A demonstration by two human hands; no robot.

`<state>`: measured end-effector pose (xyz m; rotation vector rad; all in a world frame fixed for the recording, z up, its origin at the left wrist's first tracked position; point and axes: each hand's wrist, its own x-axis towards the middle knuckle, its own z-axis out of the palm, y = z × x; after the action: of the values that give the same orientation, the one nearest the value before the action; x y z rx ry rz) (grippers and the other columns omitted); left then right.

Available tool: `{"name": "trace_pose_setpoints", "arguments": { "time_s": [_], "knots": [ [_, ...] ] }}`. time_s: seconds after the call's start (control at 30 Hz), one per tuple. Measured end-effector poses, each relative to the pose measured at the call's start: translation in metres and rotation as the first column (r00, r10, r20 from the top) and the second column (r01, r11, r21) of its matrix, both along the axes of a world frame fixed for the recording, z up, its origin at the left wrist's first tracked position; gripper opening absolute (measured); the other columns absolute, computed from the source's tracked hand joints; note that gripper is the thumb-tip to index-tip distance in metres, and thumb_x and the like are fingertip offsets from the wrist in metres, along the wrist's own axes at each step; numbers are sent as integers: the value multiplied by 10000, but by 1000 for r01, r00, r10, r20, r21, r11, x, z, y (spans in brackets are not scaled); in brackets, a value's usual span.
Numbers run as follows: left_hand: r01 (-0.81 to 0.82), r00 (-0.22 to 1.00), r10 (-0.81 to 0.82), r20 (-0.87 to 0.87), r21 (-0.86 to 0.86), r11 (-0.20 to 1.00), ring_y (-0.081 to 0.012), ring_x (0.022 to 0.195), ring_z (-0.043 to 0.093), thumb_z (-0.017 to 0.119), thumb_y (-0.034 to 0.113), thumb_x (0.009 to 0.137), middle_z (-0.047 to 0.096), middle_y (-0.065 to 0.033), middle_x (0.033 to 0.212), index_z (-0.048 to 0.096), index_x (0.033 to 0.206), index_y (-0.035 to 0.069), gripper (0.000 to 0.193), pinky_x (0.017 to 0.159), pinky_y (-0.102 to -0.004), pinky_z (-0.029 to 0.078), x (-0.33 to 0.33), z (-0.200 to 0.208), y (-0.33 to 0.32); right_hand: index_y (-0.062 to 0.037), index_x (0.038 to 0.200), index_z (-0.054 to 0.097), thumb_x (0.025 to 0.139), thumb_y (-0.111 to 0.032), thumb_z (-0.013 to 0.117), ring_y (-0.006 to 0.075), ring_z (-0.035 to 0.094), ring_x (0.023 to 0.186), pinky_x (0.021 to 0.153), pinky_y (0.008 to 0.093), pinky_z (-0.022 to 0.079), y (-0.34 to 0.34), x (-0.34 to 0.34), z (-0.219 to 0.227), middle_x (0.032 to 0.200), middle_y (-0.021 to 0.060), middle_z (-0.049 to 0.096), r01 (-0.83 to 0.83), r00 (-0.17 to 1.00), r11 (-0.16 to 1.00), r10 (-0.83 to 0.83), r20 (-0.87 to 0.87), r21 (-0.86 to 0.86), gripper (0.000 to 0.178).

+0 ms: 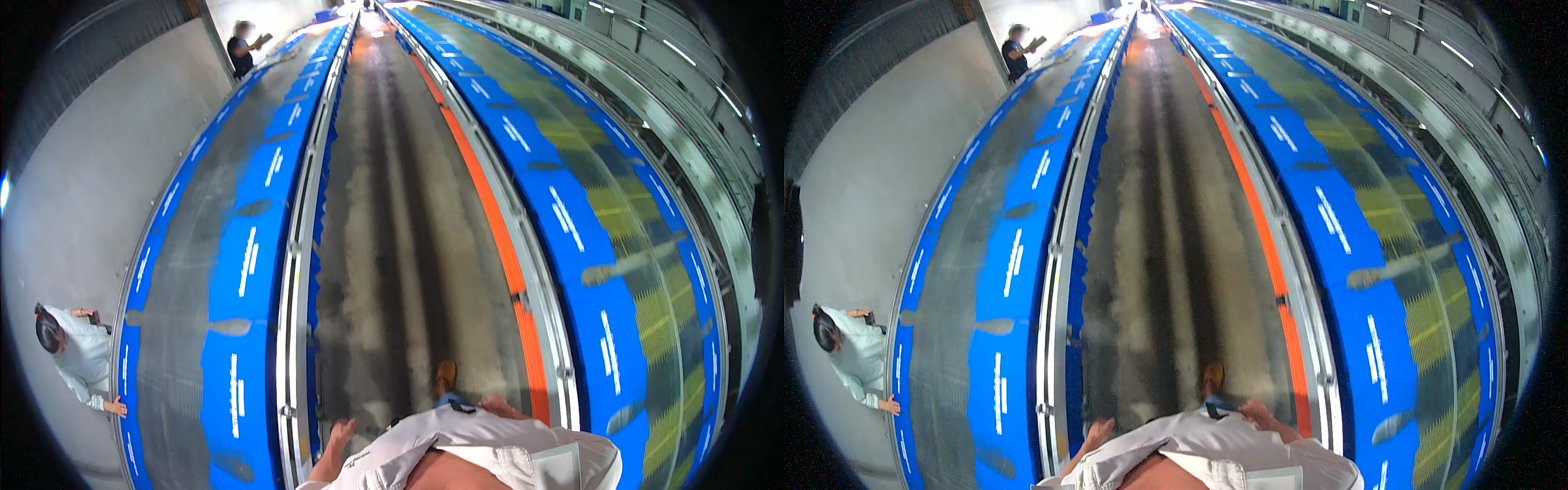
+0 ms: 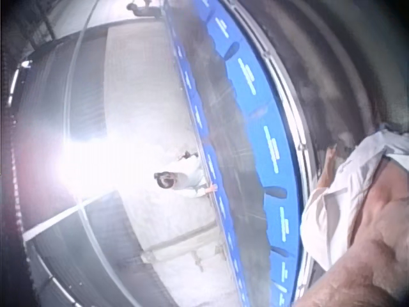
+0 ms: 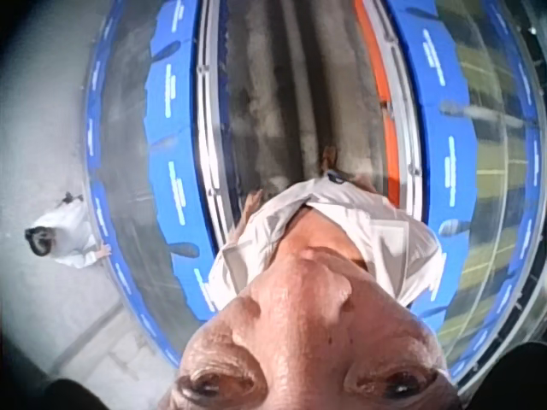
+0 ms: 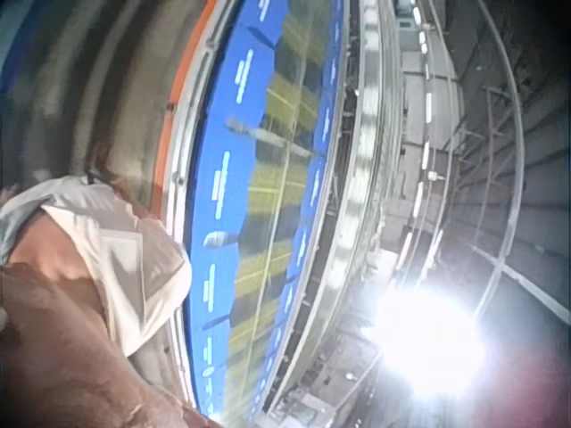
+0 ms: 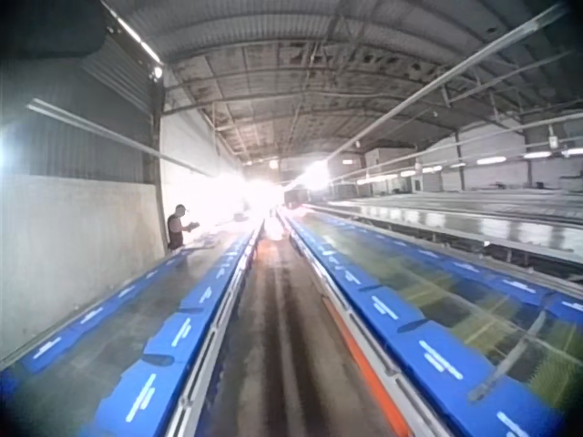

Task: The person stirs a white paste in a black container using a blue spatula. They scrape the sides and bottom to blend the contents, then place the container on the table and walk away.

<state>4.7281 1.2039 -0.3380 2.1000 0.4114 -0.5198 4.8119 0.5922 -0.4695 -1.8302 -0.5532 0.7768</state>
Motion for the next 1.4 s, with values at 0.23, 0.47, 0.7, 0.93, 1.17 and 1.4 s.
{"name": "trace_pose_setpoints", "arguments": {
  "time_s": [0.23, 0.47, 0.7, 0.93, 1.17, 1.4],
  "knots": [
    [30, 959, 35, -280, 224, 974, -303, 820, 704, 657, 468, 887, 714, -165, 803, 728, 934, 4, 471, 769, -459, 523, 70, 21, 18, -91, 741, 646, 906, -212, 627, 191, 603, 531, 456, 362, 476, 60, 200, 115, 645, 74, 644, 401, 591, 691, -697, -406, -602, 205],
    [-48, 963, -5, -269, -192, 980, -191, 806, 717, 691, 376, 921, 718, -112, 833, 695, 1114, 6, 416, 692, -350, 568, 241, 9, 23, -30, 975, 706, 943, -198, 659, 184, 677, 617, 511, 331, 546, 93, 391, 148, 763, 103, 719, 428, 687, 652, -685, -244, -625, 177],
    [135, 991, -136, -1, -100, 986, -211, 768, 668, 731, 480, 888, 665, -98, 765, 704, 933, 15, 468, 707, -352, 523, 473, 3, 98, -42, 846, 678, 927, -182, 655, 207, 638, 529, 437, 338, 471, 180, 498, 177, 697, 125, 680, 614, 447, 579, -815, -367, -536, 163],
    [-21, 984, 12, -179, -51, 998, -330, 1149, 682, 727, 507, 876, 698, -250, 1242, 633, 1309, -54, 716, 986, -414, 521, 748, 77, 88, -64, 906, 657, 924, -257, 671, 274, 637, 672, 565, 403, 493, 155, 560, 126, 778, 123, 668, 319, 792, 811, -512, -331, -491, 194],
    [101, 955, -100, -278, -11, 995, -372, 1209, 656, 685, 528, 883, 676, -252, 1298, 613, 1349, -40, 739, 1032, -422, 507, 867, 49, 97, -61, 895, 625, 935, -241, 657, 316, 641, 730, 643, 429, 498, 191, 728, 114, 811, 135, 656, 316, 760, 825, -516, -396, -469, 188],
    [186, 958, -161, -236, 85, 979, -319, 852, 732, 617, 509, 913, 750, -197, 914, 732, 1016, -6, 538, 820, -449, 577, 970, 47, 106, -82, 838, 537, 987, -264, 639, 326, 619, 707, 643, 457, 477, 183, 955, 64, 773, 123, 603, 376, 772, 882, -467, -432, -283, 256]
  ]
}}
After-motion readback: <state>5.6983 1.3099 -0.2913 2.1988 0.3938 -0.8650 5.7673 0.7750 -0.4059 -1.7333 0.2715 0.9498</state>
